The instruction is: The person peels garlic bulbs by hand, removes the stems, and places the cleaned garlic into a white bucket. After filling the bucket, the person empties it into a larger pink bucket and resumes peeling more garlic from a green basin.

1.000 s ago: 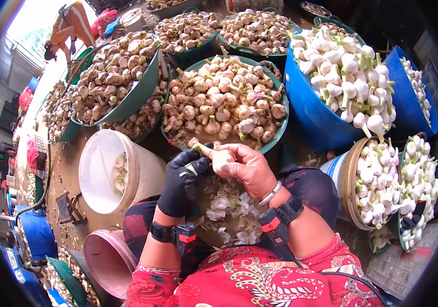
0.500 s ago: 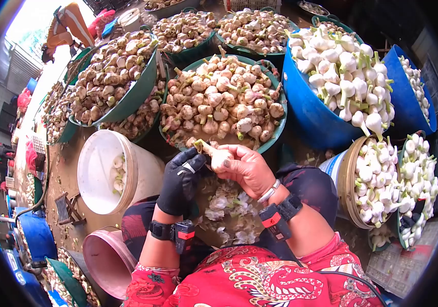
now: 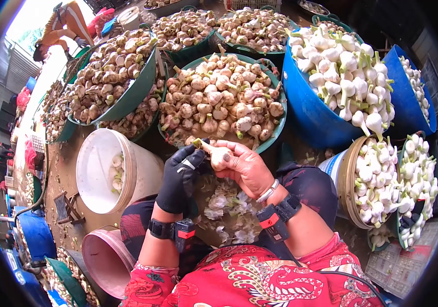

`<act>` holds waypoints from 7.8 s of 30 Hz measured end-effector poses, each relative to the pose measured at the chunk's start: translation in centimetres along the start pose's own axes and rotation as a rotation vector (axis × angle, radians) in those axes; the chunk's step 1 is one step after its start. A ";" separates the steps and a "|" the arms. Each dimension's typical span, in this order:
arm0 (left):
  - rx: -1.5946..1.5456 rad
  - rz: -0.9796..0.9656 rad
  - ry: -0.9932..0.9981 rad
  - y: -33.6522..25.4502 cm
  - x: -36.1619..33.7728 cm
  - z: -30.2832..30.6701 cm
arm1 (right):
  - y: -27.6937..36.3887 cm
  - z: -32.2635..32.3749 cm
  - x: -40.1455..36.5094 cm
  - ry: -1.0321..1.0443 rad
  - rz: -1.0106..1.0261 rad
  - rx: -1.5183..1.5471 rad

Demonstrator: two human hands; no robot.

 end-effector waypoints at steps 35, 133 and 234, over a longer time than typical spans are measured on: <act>0.099 -0.040 0.023 1.0 0.4 0.2 | 0.7 0.1 -0.6 -0.033 0.001 -0.060; -0.064 -0.216 -0.158 -2.0 -0.6 4.8 | -0.4 -2.5 -2.6 0.318 0.558 -1.441; 1.016 -0.685 0.073 -0.5 -4.5 -2.1 | -2.6 -1.3 -5.3 0.267 -0.614 0.076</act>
Point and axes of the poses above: each hand's wrist, its own x-axis towards the middle knuckle, its own z-axis out of the back of the hand, y = z × x, the point moved 7 cm from there along x, towards the middle knuckle, and after that the axes turned 4 degrees about -y, right-handed, at the moved point
